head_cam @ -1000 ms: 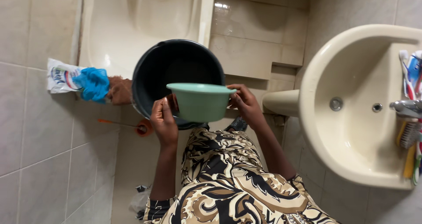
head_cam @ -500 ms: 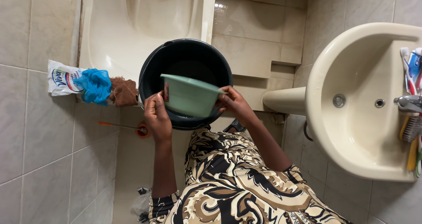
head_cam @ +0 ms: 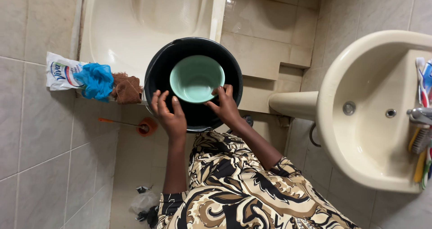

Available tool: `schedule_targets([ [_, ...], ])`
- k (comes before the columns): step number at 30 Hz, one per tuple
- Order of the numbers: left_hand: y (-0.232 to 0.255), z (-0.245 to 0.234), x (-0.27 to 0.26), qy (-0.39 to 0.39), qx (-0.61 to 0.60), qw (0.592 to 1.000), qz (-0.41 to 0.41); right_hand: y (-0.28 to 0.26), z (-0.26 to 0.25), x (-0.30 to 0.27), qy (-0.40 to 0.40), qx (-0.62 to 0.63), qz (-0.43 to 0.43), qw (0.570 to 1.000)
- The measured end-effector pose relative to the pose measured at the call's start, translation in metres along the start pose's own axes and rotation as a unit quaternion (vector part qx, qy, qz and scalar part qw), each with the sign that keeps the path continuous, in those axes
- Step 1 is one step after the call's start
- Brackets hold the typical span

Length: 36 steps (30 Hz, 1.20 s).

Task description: The person holds a small bowl under a faucet in a sink, moves it between a bucket and the sink, and then picks up and handles various small items like toothbrushes and a comb near the sink.

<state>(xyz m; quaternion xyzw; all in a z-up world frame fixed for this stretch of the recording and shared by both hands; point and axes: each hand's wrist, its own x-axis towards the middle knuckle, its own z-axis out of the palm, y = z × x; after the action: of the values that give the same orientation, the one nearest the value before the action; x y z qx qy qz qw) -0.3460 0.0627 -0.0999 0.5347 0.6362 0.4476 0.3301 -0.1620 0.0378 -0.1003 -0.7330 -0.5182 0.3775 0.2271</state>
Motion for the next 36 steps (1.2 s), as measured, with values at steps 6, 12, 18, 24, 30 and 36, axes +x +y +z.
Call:
schedule_targets([
  [6, 0.030, 0.004, -0.013, -0.037, -0.016, 0.999, -0.001, -0.006, -0.038, -0.040, 0.098, -0.016, -0.100, 0.990],
  [12, 0.110, 0.031, -0.026, -0.136, -0.150, 0.978, 0.044, -0.012, -0.101, -0.091, 0.162, 0.110, -0.004, 0.981],
  [18, 0.175, 0.078, -0.044, -0.279, -0.255, 0.923, 0.071, 0.007, -0.146, -0.137, 0.352, 0.075, -0.090, 0.929],
  [24, 0.219, 0.152, -0.092, -0.383, -0.258, 0.880, 0.117, 0.054, -0.191, -0.183, 0.460, 0.088, -0.015, 0.883],
  [30, 0.244, 0.240, -0.157, -0.471, -0.240, 0.840, 0.120, 0.119, -0.231, -0.223, 0.533, 0.061, 0.052, 0.842],
  [36, 0.256, 0.295, -0.203, -0.525, -0.228, 0.814, 0.100, 0.167, -0.264, -0.244, 0.547, 0.048, 0.124, 0.826],
])
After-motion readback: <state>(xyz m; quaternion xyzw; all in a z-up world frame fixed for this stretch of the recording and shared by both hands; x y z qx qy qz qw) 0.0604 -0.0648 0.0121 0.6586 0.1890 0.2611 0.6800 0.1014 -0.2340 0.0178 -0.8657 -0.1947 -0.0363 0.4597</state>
